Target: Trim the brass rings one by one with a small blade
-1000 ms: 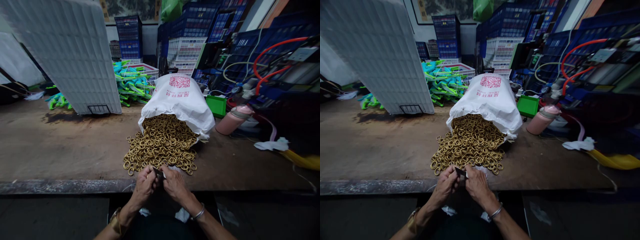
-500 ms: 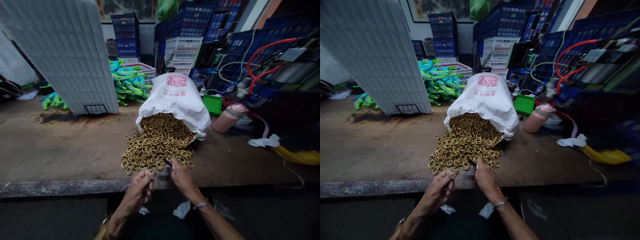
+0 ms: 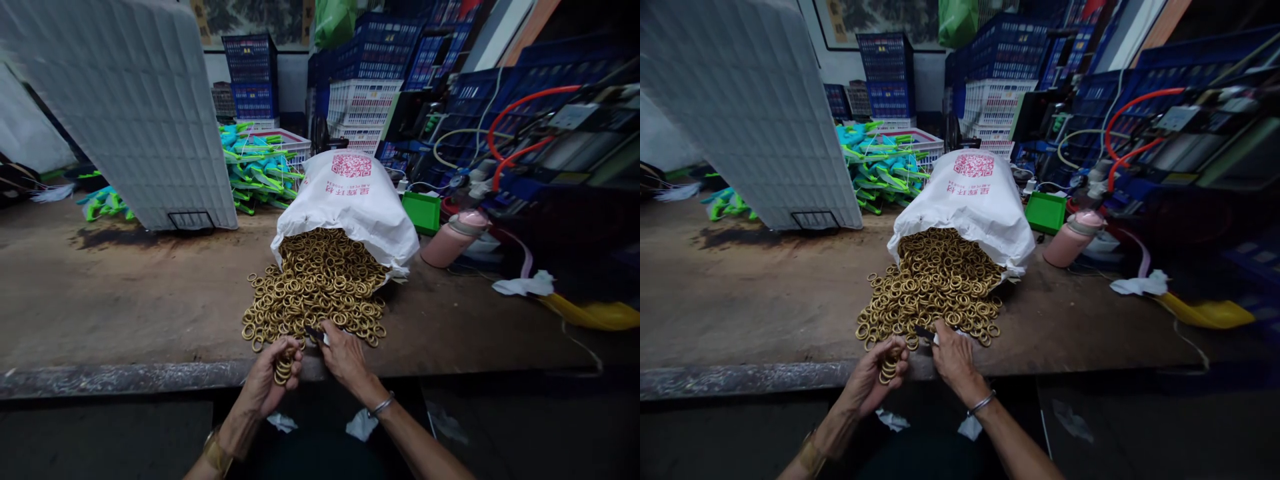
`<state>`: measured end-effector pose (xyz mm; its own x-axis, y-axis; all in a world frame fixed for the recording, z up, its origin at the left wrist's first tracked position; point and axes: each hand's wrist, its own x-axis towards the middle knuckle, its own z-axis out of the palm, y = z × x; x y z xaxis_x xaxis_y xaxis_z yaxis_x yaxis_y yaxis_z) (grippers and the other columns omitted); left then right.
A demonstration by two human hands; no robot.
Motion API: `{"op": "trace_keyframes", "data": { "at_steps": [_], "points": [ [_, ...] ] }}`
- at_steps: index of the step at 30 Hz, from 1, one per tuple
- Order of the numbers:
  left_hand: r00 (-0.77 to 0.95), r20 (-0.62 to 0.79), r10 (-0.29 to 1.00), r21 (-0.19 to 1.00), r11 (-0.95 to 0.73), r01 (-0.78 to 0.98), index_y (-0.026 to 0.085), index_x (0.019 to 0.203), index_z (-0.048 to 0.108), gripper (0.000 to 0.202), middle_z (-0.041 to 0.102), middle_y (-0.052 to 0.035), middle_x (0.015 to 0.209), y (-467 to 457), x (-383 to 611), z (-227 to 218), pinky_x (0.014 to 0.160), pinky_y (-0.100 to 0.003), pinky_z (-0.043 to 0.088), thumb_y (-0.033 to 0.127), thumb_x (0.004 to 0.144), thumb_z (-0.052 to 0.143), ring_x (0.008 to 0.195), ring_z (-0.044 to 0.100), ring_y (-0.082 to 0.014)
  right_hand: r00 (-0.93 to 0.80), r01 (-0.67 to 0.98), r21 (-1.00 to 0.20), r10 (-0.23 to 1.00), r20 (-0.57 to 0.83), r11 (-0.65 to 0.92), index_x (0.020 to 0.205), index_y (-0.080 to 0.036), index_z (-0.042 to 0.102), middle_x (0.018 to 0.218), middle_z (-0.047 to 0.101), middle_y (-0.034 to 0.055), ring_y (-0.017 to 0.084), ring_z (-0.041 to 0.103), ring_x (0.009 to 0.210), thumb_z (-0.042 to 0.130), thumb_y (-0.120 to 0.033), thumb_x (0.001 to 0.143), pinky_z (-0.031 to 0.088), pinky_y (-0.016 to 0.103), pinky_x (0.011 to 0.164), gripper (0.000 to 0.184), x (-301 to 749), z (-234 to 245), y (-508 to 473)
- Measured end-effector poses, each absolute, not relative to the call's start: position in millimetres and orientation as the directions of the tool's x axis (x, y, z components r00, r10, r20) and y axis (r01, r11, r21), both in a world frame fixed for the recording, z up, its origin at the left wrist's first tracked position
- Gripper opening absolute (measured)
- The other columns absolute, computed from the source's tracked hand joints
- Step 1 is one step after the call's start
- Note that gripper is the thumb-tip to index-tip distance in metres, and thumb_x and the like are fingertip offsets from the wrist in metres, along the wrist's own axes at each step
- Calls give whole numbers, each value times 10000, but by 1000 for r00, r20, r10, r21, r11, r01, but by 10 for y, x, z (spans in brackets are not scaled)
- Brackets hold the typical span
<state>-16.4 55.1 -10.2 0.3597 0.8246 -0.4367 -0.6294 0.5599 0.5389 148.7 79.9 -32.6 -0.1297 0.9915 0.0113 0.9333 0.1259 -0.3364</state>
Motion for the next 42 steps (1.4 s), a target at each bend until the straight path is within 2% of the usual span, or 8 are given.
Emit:
{"op": "trace_keyframes", "data": {
  "at_steps": [10, 14, 18, 22, 27, 32, 39, 42],
  "points": [
    [312, -416, 854, 607, 516, -605, 134, 687, 520, 222, 532, 9, 654, 593, -123, -153, 376, -131, 328, 286, 671, 680, 536, 505, -70, -129, 823, -547, 988, 85, 154, 939, -198, 590, 920, 620, 52, 158, 550, 877, 416, -108, 761, 373, 227, 737, 265, 1577, -401, 857],
    [236, -383, 893, 735, 449, -508, 159, 729, 518, 253, 492, 48, 591, 620, -70, -140, 352, -130, 303, 334, 652, 683, 450, 448, -52, -88, 660, -746, 995, 39, 88, 868, -185, 588, 796, 619, 39, 153, 553, 725, 419, -212, 775, 394, 245, 669, 194, 1555, -362, 905],
    [84, -269, 960, 931, 281, -234, 173, 884, 561, 256, 458, 71, 516, 623, -29, -154, 344, -150, 297, 361, 716, 605, 378, 382, -52, -55, 319, -937, 984, -171, -145, 799, -190, 526, 572, 496, -52, 83, 429, 477, 505, -276, 702, 335, 195, 469, 131, 1483, -177, 882],
    [113, -21, 993, 1000, 23, -10, 173, 958, 617, 225, 614, -23, 758, 621, -27, -167, 580, -212, 437, 273, 777, 528, 621, 546, -110, -211, -12, -915, 895, -393, -404, 783, -207, 452, 495, 393, -112, 24, 208, 337, 530, -342, 677, 160, 167, 342, 189, 1432, 21, 806],
    [201, 118, 972, 990, -130, 48, 169, 957, 627, 231, 632, -63, 922, 610, -50, -173, 771, -273, 421, 253, 821, 460, 855, 563, -176, -347, -184, -855, 846, -404, -484, 730, -207, 400, 511, 412, -119, 3, 195, 328, 558, -292, 633, 153, 148, 336, 203, 1439, 87, 750],
    [172, 127, 977, 979, -151, 138, 160, 786, 599, 179, 598, -23, 735, 600, -61, -160, 670, -241, 412, 269, 822, 461, 697, 538, -141, -348, -81, -876, 837, -423, -476, 768, -212, 409, 521, 449, -103, 14, 197, 318, 503, -354, 698, 140, 157, 326, 184, 1427, 23, 745],
    [160, 248, 956, 889, -290, 353, 168, 736, 566, 144, 575, -17, 674, 594, -53, -137, 623, -241, 391, 223, 810, 455, 637, 522, -134, -208, 321, -943, 966, -157, -84, 651, -182, 449, 548, 428, -54, 70, 362, 497, 458, -421, 761, 306, 191, 469, 263, 1398, 4, 787],
    [171, 242, 955, 893, -288, 346, 168, 729, 563, 143, 567, -16, 662, 582, -42, -109, 612, -240, 389, 226, 806, 457, 623, 515, -131, -181, 389, -920, 975, -126, -47, 625, -179, 451, 584, 413, -47, 86, 370, 559, 460, -403, 751, 324, 204, 522, 257, 1378, -16, 791]
  ]
}}
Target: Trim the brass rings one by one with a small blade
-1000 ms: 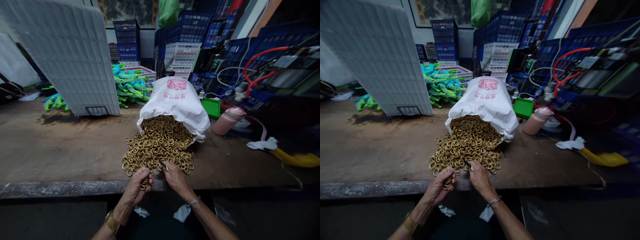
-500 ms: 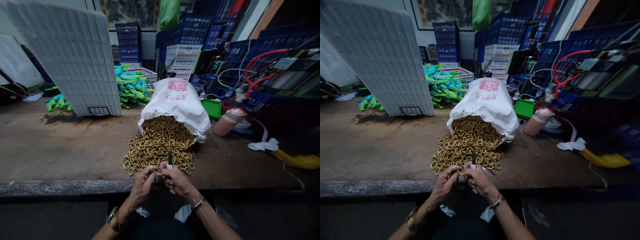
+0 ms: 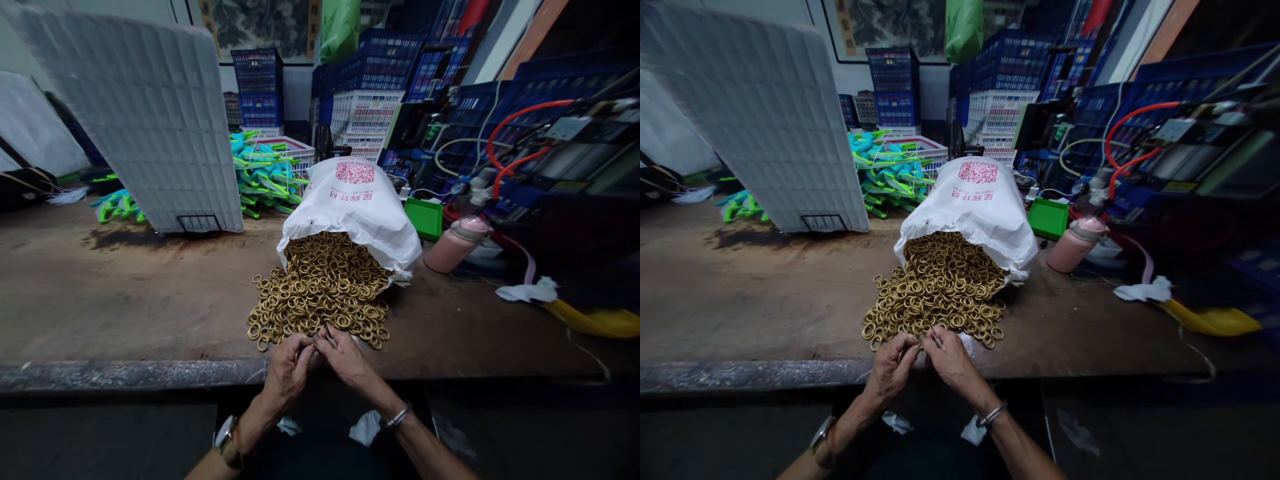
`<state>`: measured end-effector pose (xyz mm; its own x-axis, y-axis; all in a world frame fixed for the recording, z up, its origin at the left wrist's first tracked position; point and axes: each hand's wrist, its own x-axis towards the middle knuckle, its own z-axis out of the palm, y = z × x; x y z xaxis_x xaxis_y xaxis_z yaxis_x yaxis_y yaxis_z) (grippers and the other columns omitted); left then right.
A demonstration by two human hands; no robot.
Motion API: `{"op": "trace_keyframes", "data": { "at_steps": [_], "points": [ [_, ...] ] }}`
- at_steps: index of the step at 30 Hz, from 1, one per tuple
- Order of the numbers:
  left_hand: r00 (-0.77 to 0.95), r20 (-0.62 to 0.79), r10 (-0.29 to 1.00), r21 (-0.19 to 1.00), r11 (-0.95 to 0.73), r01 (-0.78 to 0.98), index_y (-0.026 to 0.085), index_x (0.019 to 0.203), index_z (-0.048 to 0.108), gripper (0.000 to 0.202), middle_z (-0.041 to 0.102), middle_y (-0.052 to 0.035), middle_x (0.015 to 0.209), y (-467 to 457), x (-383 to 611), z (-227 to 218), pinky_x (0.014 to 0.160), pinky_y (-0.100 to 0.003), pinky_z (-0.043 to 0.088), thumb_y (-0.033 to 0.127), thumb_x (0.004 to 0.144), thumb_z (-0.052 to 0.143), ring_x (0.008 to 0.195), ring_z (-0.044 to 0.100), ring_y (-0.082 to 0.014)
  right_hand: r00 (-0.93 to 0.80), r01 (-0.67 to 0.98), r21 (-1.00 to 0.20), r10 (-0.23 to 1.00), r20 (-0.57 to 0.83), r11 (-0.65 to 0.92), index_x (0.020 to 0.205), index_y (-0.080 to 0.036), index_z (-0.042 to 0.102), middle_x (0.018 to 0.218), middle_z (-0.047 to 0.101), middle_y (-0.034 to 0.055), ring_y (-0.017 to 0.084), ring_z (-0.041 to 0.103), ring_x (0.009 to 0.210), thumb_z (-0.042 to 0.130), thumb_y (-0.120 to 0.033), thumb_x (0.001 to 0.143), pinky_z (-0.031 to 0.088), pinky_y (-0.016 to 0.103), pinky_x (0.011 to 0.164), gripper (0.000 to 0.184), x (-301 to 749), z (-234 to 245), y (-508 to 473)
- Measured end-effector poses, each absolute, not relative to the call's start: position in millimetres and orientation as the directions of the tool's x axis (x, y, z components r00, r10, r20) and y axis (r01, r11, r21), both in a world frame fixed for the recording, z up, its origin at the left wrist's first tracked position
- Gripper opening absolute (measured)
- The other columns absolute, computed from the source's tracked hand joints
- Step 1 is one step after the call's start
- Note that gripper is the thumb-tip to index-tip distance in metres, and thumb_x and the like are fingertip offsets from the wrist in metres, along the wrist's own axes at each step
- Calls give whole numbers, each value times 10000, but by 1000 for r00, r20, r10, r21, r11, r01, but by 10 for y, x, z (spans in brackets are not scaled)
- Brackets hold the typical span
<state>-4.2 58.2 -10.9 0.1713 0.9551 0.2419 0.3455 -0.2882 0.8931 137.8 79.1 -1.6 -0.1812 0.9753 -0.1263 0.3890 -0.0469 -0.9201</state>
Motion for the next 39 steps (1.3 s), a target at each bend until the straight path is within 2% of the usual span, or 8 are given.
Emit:
{"op": "trace_keyframes", "data": {
  "at_steps": [3, 9, 15, 19, 24, 28, 34, 39],
  "points": [
    [178, 145, 973, 951, -187, 247, 169, 694, 541, 161, 533, 1, 634, 583, -32, -78, 586, -228, 385, 272, 798, 475, 600, 491, -119, -166, 391, -917, 973, -157, -81, 608, -183, 437, 574, 389, -50, 87, 357, 552, 455, -380, 743, 312, 204, 510, 239, 1364, -47, 790],
    [305, -255, 917, 960, 278, -31, 168, 717, 491, 305, 457, 52, 538, 589, -34, -23, 383, -172, 269, 469, 766, 485, 395, 363, -54, -155, 323, -939, 972, -176, -118, 613, -185, 441, 556, 396, -54, 88, 368, 542, 465, -379, 727, 314, 204, 514, 226, 1365, -34, 783],
    [320, -314, 894, 902, 386, -192, 167, 701, 466, 356, 459, 61, 537, 571, -23, 17, 355, -149, 221, 507, 693, 574, 377, 340, -28, -202, 219, -965, 961, -189, -144, 625, -189, 449, 519, 406, -62, 78, 351, 479, 439, -359, 763, 310, 200, 492, 220, 1358, -32, 786],
    [288, -311, 906, 893, 382, -237, 169, 691, 456, 334, 455, 66, 536, 569, -11, 20, 355, -146, 222, 479, 704, 581, 376, 338, -24, -163, 330, -942, 980, -114, -54, 610, -194, 446, 540, 455, -36, 98, 410, 516, 376, -332, 810, 319, 211, 520, 253, 1386, -83, 788],
    [219, -334, 917, 901, 379, -213, 177, 678, 436, 322, 460, 69, 523, 568, 5, 50, 367, -144, 243, 464, 699, 582, 385, 354, -30, -260, 700, -687, 965, 6, 193, 729, -204, 489, 639, 535, -7, 120, 453, 586, 371, -137, 749, 273, 229, 559, 138, 1425, -122, 700],
    [196, -302, 933, 924, 337, -180, 176, 632, 436, 294, 440, 71, 488, 559, 30, 105, 377, -148, 259, 431, 692, 570, 391, 360, -38, -338, 838, -476, 939, -68, 268, 850, -190, 496, 723, 596, 25, 140, 499, 646, 373, -44, 630, 263, 240, 583, 291, 1422, -78, 631],
    [197, -269, 943, 950, 293, -105, 173, 622, 436, 279, 453, 59, 511, 542, -3, 82, 362, -148, 249, 416, 715, 538, 389, 360, -39, -313, 908, -318, 946, -88, 271, 907, -165, 474, 753, 622, 54, 161, 545, 650, 388, -51, 682, 253, 255, 560, 267, 1409, -84, 645],
    [306, -324, 895, 927, 364, -85, 170, 722, 475, 312, 484, 55, 532, 460, -47, 100, 369, -141, 264, 475, 739, 537, 389, 388, -38, -155, 959, -258, 980, -120, 120, 930, -155, 501, 734, 642, 79, 166, 574, 632, 386, -48, 734, 247, 253, 534, 251, 1535, -219, 725]
  ]
}}
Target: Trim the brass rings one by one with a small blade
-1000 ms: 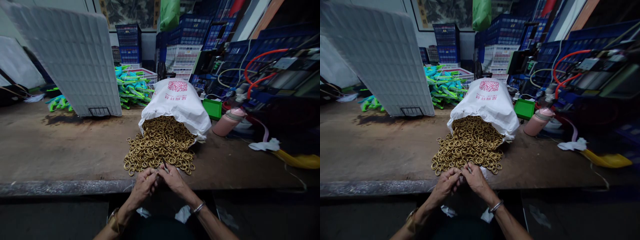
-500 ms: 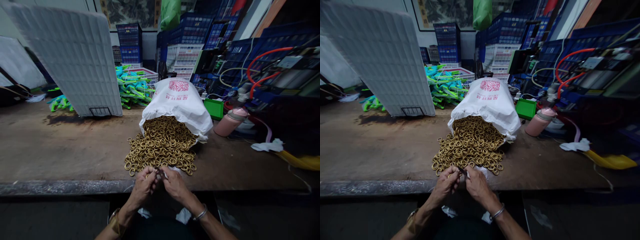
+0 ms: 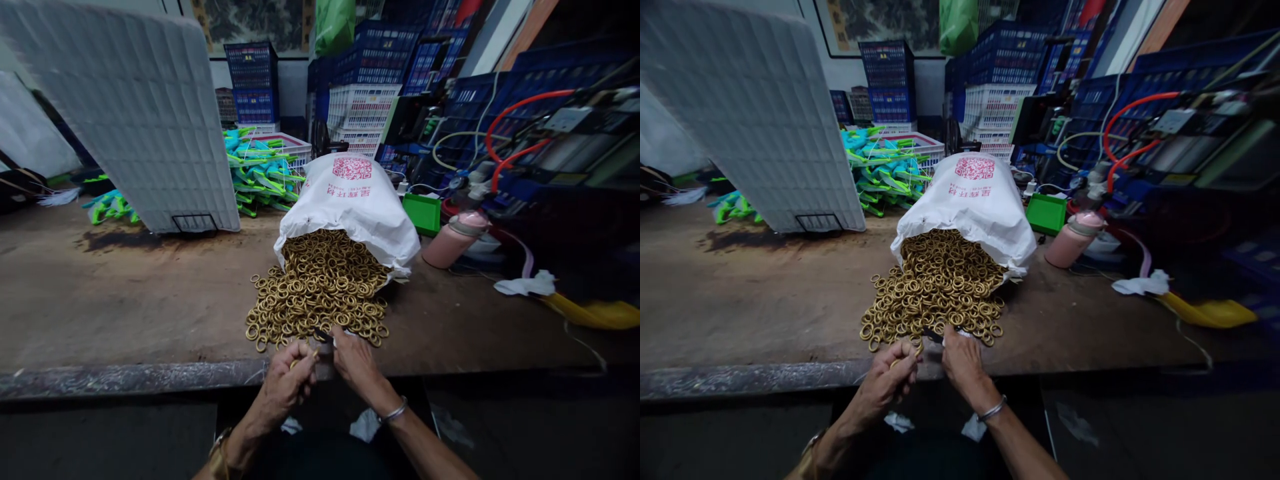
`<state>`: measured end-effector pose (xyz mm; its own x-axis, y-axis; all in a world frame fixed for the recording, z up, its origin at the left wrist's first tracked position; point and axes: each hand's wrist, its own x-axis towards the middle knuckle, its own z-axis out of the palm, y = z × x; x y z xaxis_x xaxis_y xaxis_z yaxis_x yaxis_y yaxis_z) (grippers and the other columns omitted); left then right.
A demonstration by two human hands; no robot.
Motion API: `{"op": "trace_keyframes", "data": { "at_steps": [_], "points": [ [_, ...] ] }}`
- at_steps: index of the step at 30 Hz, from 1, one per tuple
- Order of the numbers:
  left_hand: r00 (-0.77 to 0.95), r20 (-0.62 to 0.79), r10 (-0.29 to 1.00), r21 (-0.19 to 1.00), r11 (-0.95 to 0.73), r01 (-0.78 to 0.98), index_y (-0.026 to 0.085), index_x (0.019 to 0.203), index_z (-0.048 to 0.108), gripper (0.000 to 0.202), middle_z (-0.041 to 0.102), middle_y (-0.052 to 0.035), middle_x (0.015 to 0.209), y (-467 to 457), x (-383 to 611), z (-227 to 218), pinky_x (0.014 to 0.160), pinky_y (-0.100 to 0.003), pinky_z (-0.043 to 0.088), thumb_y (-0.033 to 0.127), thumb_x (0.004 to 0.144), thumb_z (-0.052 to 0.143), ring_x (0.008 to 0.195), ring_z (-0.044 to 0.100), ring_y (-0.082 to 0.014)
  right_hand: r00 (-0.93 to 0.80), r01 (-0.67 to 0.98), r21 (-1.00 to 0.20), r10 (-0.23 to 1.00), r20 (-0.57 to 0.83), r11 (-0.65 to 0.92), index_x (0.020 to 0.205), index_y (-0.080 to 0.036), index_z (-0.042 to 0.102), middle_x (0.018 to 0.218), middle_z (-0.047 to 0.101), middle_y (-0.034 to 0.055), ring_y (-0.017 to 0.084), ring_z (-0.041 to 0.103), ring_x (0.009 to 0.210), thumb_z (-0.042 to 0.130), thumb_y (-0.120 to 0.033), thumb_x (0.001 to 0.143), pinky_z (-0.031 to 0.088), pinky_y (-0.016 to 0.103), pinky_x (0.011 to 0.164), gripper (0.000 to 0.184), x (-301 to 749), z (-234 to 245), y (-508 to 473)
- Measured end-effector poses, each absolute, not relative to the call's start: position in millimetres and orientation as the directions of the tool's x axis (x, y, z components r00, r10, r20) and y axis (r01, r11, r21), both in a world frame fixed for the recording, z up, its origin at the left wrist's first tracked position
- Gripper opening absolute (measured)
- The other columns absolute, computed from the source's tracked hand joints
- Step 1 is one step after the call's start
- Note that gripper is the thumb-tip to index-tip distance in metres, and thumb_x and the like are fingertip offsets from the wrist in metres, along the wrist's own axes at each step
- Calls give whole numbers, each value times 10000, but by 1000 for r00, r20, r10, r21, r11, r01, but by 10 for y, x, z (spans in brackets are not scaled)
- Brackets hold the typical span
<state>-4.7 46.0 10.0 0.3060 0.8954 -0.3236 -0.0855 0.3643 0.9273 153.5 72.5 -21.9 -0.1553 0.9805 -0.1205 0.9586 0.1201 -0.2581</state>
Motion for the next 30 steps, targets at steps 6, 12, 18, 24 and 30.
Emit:
{"op": "trace_keyframes", "data": {
  "at_steps": [6, 12, 18, 24, 30],
  "points": [
    [309, -355, 882, 813, 455, -363, 175, 731, 465, 331, 512, 39, 614, 483, -53, -7, 340, -134, 250, 489, 717, 570, 405, 393, -35, -24, 903, -430, 999, -47, 2, 894, -184, 532, 747, 650, 54, 161, 594, 697, 396, -111, 783, 303, 224, 580, 190, 1646, -344, 734],
    [260, -359, 897, 781, 441, -443, 148, 709, 494, 326, 555, -8, 688, 571, -105, -26, 339, -145, 288, 454, 692, 606, 461, 446, -54, 24, 881, -474, 999, 29, -7, 936, -202, 517, 727, 647, 34, 176, 601, 663, 391, -297, 848, 309, 239, 566, 180, 1628, -422, 825],
    [281, -392, 876, 714, 483, -508, 177, 857, 514, 271, 533, 23, 648, 614, -131, 3, 338, -143, 285, 384, 704, 598, 447, 453, -64, 7, 904, -427, 999, 41, 11, 944, -212, 517, 761, 660, 38, 172, 607, 672, 430, -319, 843, 285, 241, 551, 170, 1560, -419, 883],
    [283, -397, 873, 680, 487, -548, 141, 685, 537, 265, 529, 2, 680, 619, -152, -29, 376, -148, 307, 383, 673, 645, 549, 497, -78, 6, 939, -343, 1000, 13, -1, 927, -225, 524, 715, 650, 30, 164, 592, 632, 451, -269, 835, 250, 245, 530, 126, 1524, -415, 919],
    [238, -397, 886, 751, 463, -471, 146, 667, 502, 296, 497, 28, 608, 623, -96, -130, 364, -138, 298, 388, 641, 672, 489, 462, -63, 50, 835, -549, 998, 27, -27, 818, -202, 523, 668, 599, 18, 149, 540, 609, 411, -236, 818, 281, 235, 541, 117, 1567, -386, 945]
  ]
}}
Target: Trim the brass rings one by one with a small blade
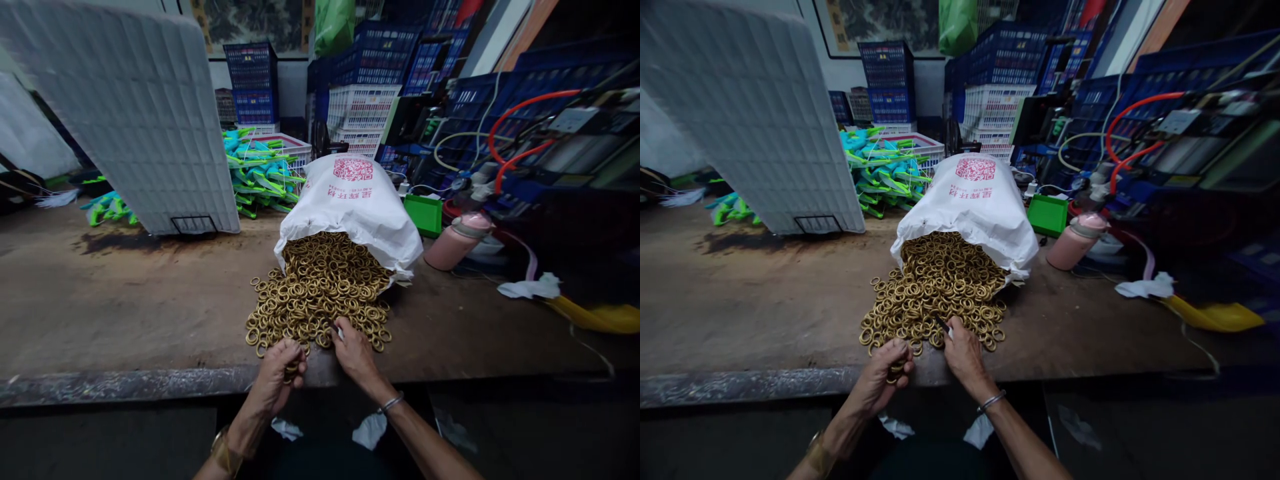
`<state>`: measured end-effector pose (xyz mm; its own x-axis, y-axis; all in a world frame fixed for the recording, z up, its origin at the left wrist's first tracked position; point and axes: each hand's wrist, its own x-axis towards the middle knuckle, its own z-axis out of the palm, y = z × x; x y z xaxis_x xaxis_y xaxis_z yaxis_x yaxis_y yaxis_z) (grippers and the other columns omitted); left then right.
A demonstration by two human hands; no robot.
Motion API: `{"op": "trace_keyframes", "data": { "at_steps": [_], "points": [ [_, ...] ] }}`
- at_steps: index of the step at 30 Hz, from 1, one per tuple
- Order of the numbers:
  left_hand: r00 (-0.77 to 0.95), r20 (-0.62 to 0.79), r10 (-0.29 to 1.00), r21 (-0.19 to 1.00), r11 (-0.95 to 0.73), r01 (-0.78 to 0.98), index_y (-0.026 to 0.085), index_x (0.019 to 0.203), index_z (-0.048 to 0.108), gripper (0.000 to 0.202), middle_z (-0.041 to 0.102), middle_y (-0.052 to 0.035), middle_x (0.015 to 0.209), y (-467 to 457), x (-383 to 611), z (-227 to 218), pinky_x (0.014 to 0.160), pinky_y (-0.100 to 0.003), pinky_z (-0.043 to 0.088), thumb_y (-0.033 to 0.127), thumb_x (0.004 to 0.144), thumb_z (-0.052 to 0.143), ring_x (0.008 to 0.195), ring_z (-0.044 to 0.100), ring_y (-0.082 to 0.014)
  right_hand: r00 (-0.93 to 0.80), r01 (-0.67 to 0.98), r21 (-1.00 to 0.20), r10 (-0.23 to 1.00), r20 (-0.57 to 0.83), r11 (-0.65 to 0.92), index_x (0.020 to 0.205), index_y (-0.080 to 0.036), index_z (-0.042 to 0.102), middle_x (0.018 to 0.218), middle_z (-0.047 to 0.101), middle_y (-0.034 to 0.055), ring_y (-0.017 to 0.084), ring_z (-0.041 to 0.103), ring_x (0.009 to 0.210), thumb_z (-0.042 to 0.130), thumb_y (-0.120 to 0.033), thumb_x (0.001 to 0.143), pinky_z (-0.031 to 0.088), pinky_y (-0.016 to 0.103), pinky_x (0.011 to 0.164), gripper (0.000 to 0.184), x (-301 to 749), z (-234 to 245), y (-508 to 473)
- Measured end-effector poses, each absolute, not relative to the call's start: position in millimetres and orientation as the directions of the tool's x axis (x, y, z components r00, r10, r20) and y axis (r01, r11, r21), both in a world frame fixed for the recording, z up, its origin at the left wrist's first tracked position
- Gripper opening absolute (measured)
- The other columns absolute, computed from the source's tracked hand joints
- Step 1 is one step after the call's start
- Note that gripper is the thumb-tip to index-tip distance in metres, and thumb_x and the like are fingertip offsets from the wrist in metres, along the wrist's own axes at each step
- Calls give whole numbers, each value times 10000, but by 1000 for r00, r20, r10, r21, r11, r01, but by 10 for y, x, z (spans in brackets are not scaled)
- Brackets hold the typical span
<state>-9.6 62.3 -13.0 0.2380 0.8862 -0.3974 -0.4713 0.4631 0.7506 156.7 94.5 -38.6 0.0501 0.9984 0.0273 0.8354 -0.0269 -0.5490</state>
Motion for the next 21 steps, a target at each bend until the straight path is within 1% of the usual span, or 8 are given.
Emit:
{"op": "trace_keyframes", "data": {
  "at_steps": [2, 4, 6, 8, 9, 14, 17, 21],
  "points": [
    [190, -381, 905, 803, 425, -418, 158, 725, 501, 302, 483, 45, 589, 620, -51, -168, 351, -137, 292, 412, 660, 651, 454, 444, -56, 54, 710, -704, 998, 35, -14, 739, -201, 491, 621, 558, 3, 140, 512, 590, 389, -283, 820, 313, 232, 552, 154, 1546, -355, 944],
    [140, -349, 927, 863, 376, -338, 163, 840, 513, 328, 467, 61, 555, 618, -8, -193, 343, -140, 298, 436, 689, 617, 420, 423, -56, 48, 536, -844, 999, 1, -25, 694, -208, 459, 566, 516, -19, 132, 490, 557, 388, -330, 812, 343, 232, 557, 184, 1499, -311, 929],
    [113, -312, 944, 908, 331, -257, 161, 956, 510, 391, 462, 69, 529, 618, 23, -202, 346, -147, 314, 449, 706, 594, 403, 409, -58, 36, 372, -925, 997, -66, -75, 684, -210, 451, 542, 501, -33, 126, 480, 535, 412, -346, 788, 363, 233, 557, 176, 1439, -256, 900],
    [111, -289, 951, 931, 306, -200, 153, 994, 517, 419, 473, 66, 518, 621, 39, -193, 356, -153, 328, 455, 711, 583, 398, 399, -59, 17, 268, -955, 992, -126, -126, 692, -208, 458, 539, 501, -40, 119, 468, 520, 438, -348, 766, 365, 233, 541, 160, 1382, -200, 863],
    [111, -288, 951, 935, 305, -183, 149, 971, 533, 407, 478, 61, 517, 623, 43, -184, 361, -155, 329, 458, 711, 580, 398, 395, -58, 8, 238, -960, 989, -148, -146, 697, -208, 462, 535, 500, -44, 115, 457, 508, 446, -348, 759, 358, 232, 526, 155, 1359, -176, 845],
    [67, -286, 956, 949, 292, -116, 142, 682, 560, 324, 435, 58, 467, 638, 34, -142, 372, -162, 283, 464, 714, 560, 378, 345, -46, -51, 190, -964, 978, -200, -188, 699, -210, 461, 501, 481, -59, 95, 405, 459, 460, -342, 744, 308, 215, 467, 139, 1316, -136, 796],
    [44, -208, 977, 976, 210, -48, 154, 615, 543, 291, 432, 61, 475, 638, 23, -133, 407, -177, 290, 418, 735, 545, 393, 342, -53, -84, 205, -964, 978, -192, -171, 677, -204, 457, 506, 475, -57, 86, 391, 458, 457, -363, 752, 303, 209, 464, 176, 1328, -158, 797],
    [50, -54, 997, 998, 52, 46, 159, 599, 531, 246, 456, 50, 523, 629, 18, -134, 490, -191, 330, 324, 779, 503, 478, 393, -78, -117, 228, -962, 977, -178, -148, 693, -193, 462, 522, 481, -52, 81, 393, 464, 430, -434, 785, 313, 205, 471, 259, 1346, -179, 808]
  ]
}}
